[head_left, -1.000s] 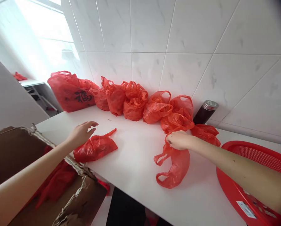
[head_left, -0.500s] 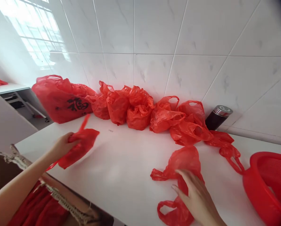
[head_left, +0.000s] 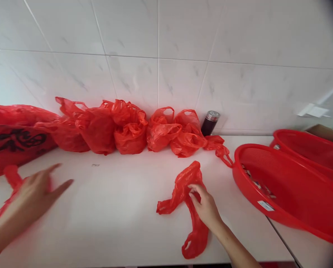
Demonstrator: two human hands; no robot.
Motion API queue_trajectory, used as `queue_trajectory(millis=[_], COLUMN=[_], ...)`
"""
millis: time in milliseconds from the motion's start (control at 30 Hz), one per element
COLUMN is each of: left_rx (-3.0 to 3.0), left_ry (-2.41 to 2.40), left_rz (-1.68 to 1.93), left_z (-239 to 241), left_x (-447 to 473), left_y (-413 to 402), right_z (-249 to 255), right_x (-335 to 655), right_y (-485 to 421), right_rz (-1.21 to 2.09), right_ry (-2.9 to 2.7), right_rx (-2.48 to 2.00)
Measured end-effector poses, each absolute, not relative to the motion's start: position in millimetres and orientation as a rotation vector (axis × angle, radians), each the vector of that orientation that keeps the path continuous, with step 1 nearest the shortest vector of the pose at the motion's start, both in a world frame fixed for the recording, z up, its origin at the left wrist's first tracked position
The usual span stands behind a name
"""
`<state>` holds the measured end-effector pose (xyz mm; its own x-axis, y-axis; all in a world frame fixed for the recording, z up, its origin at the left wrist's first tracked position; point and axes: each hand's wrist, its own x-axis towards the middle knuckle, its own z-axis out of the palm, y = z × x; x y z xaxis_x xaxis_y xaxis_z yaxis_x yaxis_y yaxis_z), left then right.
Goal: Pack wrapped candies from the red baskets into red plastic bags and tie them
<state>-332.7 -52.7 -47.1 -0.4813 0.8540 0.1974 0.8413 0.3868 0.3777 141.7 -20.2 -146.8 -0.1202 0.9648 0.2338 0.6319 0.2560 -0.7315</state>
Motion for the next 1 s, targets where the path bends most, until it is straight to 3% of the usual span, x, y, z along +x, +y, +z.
queue_trajectory(millis=[67,167,333,467,667,767,900,1000], left_rx=[1.842,2.092,2.257,2.141,1.697,1.396,1.028,0.818], left_ry=[2.115,1.644,1.593,1.646,1.641,1.634,1.453,1.353], left_rz=[0.845,0.515,0.32,0.445,0.676,0.858,1.158,1.265], left_z=[-47.9,-63.8,-102.7,-112.3,-86.0,-71.4,-62.7,-69.0], left_x=[-257.6,-133.7,-14.1,-7.5,-42.5,-53.1,-53.3,-50.0], left_y=[-49.9,-59.5,-48.6,-7.1,19.6,20.4,4.6,-21.9], right_z=[-132.2,-118.3,-126.6,-144.3,-145.8,-135.2,-124.9,-121.3], right_x=[141.8,139.2,146.9,180.6,238.4,245.2,241.9,244.6], right_y=[-22.1,-30.8,-50.2,-53.5,-35.5,-28.5,-24.2,-19.9], right_rz=[0.594,0.468,0.091,-0.063,0.312,0.334,0.359,0.566], right_ry=[-1.801,-1.859,-2.077,-2.1,-1.982,-1.946,-1.977,-1.876], right_rx=[-1.434,-1.433,-1.537,-1.602,-1.561,-1.529,-1.602,-1.566])
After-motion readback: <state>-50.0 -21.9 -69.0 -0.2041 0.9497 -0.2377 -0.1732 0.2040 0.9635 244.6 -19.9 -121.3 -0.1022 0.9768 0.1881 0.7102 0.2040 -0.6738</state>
